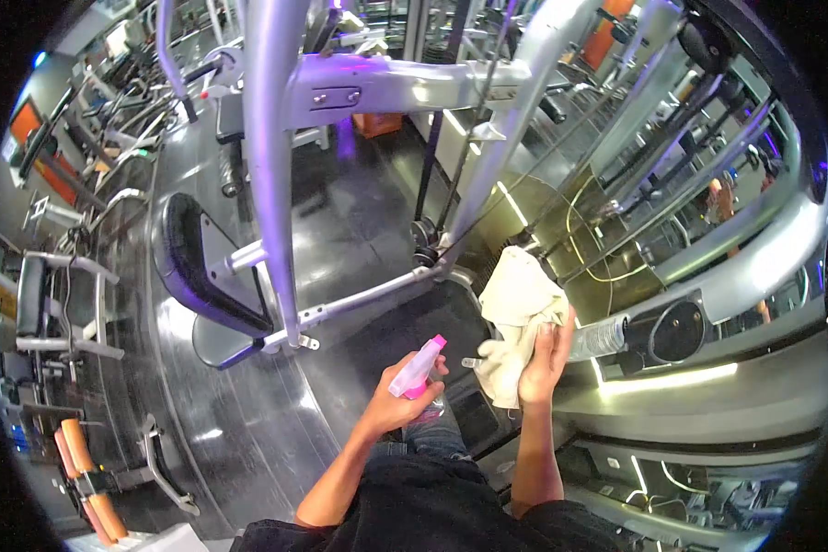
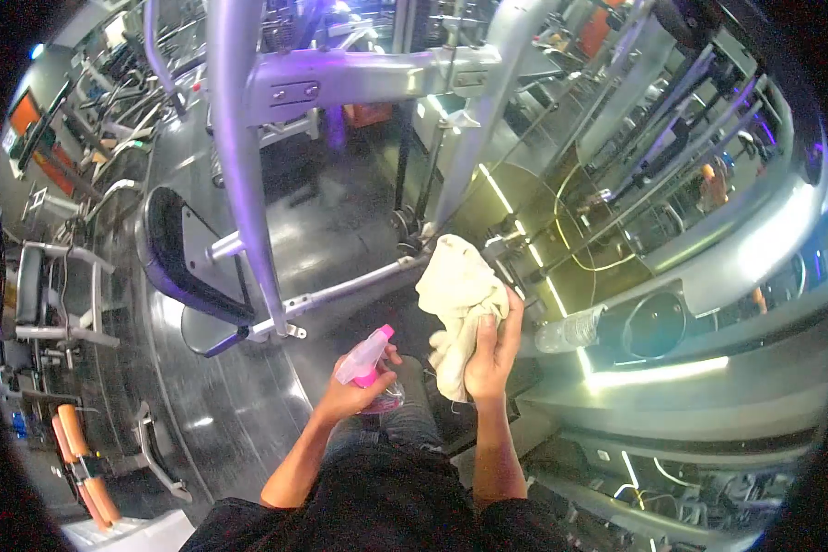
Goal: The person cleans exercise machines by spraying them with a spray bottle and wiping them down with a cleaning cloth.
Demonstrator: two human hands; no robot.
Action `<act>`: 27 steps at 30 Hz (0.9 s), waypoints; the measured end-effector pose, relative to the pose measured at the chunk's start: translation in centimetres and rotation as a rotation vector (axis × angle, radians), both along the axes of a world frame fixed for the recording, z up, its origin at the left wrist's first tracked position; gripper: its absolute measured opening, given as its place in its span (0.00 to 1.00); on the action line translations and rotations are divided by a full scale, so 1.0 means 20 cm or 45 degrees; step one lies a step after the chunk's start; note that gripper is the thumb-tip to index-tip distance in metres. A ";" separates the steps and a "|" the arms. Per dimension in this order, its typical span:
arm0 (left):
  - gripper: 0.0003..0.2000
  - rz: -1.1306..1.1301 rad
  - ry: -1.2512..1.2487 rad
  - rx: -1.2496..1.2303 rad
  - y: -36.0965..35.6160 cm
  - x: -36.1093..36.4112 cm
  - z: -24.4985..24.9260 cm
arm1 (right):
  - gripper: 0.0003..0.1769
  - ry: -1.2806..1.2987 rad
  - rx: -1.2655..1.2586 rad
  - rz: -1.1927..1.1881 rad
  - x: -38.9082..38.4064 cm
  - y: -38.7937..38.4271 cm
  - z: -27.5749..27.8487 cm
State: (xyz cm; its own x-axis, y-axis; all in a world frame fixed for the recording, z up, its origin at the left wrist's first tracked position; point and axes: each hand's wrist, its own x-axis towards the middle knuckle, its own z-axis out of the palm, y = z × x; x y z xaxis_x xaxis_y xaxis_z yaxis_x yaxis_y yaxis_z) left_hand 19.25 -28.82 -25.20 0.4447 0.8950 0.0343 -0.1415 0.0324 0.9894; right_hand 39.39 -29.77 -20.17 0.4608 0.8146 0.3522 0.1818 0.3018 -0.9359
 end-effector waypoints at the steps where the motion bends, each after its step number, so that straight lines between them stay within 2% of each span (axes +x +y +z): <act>1: 0.19 -0.023 -0.002 0.002 0.01 0.02 0.01 | 0.26 -0.131 0.026 -0.028 0.04 -0.02 0.01; 4: 0.20 -0.114 -0.017 -0.052 0.01 0.04 0.00 | 0.22 -0.193 0.071 -0.248 0.09 -0.09 0.10; 5: 0.20 -0.118 -0.013 -0.032 0.02 0.05 0.00 | 0.22 -0.330 0.115 -0.387 0.12 -0.11 0.13; 6: 0.21 -0.120 -0.011 -0.009 0.03 0.05 -0.01 | 0.22 -0.331 0.112 -0.401 0.16 -0.13 0.15; 8: 0.21 -0.137 -0.023 0.014 0.04 0.07 -0.04 | 0.22 -0.511 0.173 -0.785 0.23 -0.17 0.19; 9: 0.21 -0.131 -0.014 0.007 0.05 0.08 -0.05 | 0.22 -0.429 0.214 -0.812 0.26 -0.19 0.21; 14: 0.20 -0.224 -0.013 0.015 0.09 0.17 -0.01 | 0.22 -0.423 0.205 -0.955 0.36 -0.28 0.20; 16: 0.20 -0.269 -0.047 0.052 0.09 0.22 0.00 | 0.21 -0.615 0.134 -0.892 0.40 -0.30 0.17; 18: 0.20 -0.313 -0.080 0.096 0.10 0.28 0.02 | 0.20 -0.588 0.162 -0.873 0.43 -0.32 0.20; 21: 0.20 -0.348 -0.091 0.087 0.08 0.34 0.03 | 0.17 -0.998 0.065 -1.065 0.54 -0.36 0.27; 24: 0.20 -0.369 -0.099 0.098 0.07 0.39 0.02 | 0.17 -0.824 -0.072 -1.077 0.66 -0.33 0.31; 27: 0.21 -0.391 -0.059 0.077 0.07 0.42 0.01 | 0.17 -0.871 -0.140 -1.038 0.69 -0.33 0.31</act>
